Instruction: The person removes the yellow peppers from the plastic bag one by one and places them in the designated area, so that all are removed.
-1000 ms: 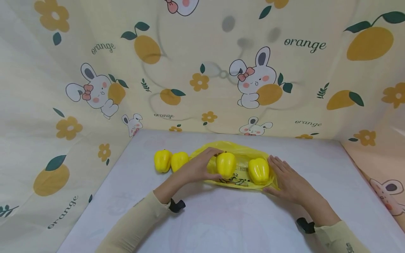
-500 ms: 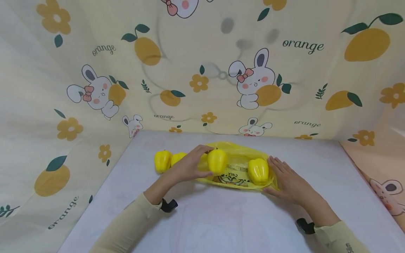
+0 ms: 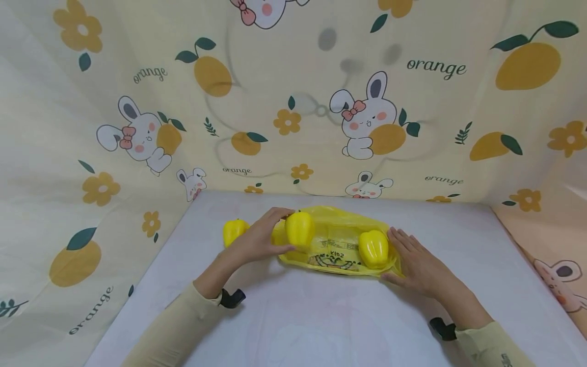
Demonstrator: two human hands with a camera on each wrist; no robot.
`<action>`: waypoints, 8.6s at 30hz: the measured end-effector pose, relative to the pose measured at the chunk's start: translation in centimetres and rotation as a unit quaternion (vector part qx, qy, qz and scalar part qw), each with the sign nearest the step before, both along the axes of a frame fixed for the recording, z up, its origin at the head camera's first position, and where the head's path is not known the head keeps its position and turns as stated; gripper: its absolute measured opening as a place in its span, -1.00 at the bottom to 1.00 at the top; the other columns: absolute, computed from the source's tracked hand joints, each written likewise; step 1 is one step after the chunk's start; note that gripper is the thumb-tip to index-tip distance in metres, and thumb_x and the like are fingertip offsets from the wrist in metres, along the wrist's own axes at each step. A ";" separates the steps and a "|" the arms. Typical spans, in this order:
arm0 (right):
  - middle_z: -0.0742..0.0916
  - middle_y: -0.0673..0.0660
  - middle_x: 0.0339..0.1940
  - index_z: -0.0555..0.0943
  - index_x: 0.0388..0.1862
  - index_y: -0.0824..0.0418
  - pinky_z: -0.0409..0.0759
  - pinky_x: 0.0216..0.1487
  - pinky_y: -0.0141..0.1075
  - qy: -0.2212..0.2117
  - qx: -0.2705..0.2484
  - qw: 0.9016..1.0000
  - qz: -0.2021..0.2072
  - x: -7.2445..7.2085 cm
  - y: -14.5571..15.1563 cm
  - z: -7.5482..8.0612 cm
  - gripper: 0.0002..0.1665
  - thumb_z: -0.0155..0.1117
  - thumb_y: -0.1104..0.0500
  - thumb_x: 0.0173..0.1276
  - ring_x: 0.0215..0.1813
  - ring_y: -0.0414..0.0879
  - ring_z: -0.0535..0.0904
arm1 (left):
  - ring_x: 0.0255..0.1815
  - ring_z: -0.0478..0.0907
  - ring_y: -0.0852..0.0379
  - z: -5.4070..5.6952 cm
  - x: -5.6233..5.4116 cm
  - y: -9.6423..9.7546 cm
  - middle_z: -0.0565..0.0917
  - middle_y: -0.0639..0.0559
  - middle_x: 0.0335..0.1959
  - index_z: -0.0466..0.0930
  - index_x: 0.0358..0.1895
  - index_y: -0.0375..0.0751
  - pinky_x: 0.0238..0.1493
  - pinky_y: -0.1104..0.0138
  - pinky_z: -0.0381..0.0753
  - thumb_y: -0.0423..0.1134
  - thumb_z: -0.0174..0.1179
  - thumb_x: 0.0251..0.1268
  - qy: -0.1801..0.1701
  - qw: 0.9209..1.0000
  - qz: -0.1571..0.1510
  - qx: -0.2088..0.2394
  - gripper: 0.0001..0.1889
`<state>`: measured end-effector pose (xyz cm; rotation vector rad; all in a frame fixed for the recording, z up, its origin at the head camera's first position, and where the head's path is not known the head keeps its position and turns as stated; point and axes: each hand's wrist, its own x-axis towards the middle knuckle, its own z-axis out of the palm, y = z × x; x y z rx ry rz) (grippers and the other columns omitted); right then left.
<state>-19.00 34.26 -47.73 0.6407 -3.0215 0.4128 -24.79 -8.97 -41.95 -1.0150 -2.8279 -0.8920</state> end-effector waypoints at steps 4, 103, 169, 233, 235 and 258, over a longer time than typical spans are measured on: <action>0.19 0.38 0.75 0.05 0.78 0.30 -0.22 0.78 0.03 0.011 0.000 1.000 0.003 0.0 0.1 -0.1 0.42 0.48 -0.46 0.29 0.70 0.44 0.11 | 0.46 0.46 -0.03 0.1 -0.1 -0.9 0.41 -0.03 0.53 0.28 0.62 -0.14 0.54 0.13 0.48 0.00 0.57 0.30 0.003 1.000 0.000 0.009 -0.09; 0.18 0.38 0.76 0.02 0.79 0.28 -0.16 0.76 0.12 -0.011 0.001 1.000 0.006 -0.4 0.0 -0.1 0.44 0.46 -0.48 0.29 0.70 0.44 0.09 | 0.51 0.35 -0.30 -1.3 -1.1 -20.6 0.31 -0.32 0.55 0.17 0.63 -0.36 0.59 -0.20 0.32 -0.33 0.52 0.28 0.004 0.987 0.160 0.011 -0.07; 0.17 0.37 0.76 -0.01 0.79 0.28 -0.28 0.78 -0.03 -0.013 -0.001 1.000 0.010 -0.5 -0.1 -0.1 0.42 0.44 -0.47 0.31 0.72 0.41 0.07 | 0.61 0.25 -0.39 -4.6 -1.7 -21.4 0.25 -0.39 0.61 0.12 0.66 -0.35 0.61 -0.24 0.24 -0.34 0.48 0.36 -0.079 0.985 0.145 -0.043 -0.09; 0.17 0.37 0.76 0.02 0.78 0.29 -0.28 0.77 -0.03 -0.001 0.004 1.000 0.012 -0.2 0.0 0.1 0.42 0.46 -0.46 0.31 0.72 0.39 0.07 | 0.63 0.29 -0.23 -0.6 -0.9 -12.4 0.34 -0.17 0.63 0.28 0.65 -0.07 0.60 -0.18 0.33 -0.04 0.44 0.45 -0.044 0.994 0.097 -0.007 -0.20; 0.17 0.37 0.76 0.01 0.78 0.29 -0.23 0.78 0.04 -0.005 0.003 1.000 0.010 -0.1 0.0 0.3 0.42 0.46 -0.46 0.30 0.72 0.40 0.07 | 0.63 0.29 -0.22 -0.4 -0.8 -11.9 0.35 -0.16 0.63 0.28 0.66 -0.06 0.60 -0.18 0.34 0.00 0.44 0.45 -0.045 0.994 0.098 -0.007 -0.19; 0.15 0.35 0.77 0.00 0.79 0.26 -0.23 0.77 0.07 -0.010 0.002 1.000 -0.001 -0.2 -0.1 0.5 0.45 0.50 -0.45 0.27 0.74 0.39 0.04 | 0.61 0.33 -0.06 -0.2 -0.2 -5.6 0.37 0.00 0.62 0.31 0.65 0.01 0.61 -0.05 0.38 0.09 0.45 0.43 -0.068 0.996 0.051 -0.002 -0.18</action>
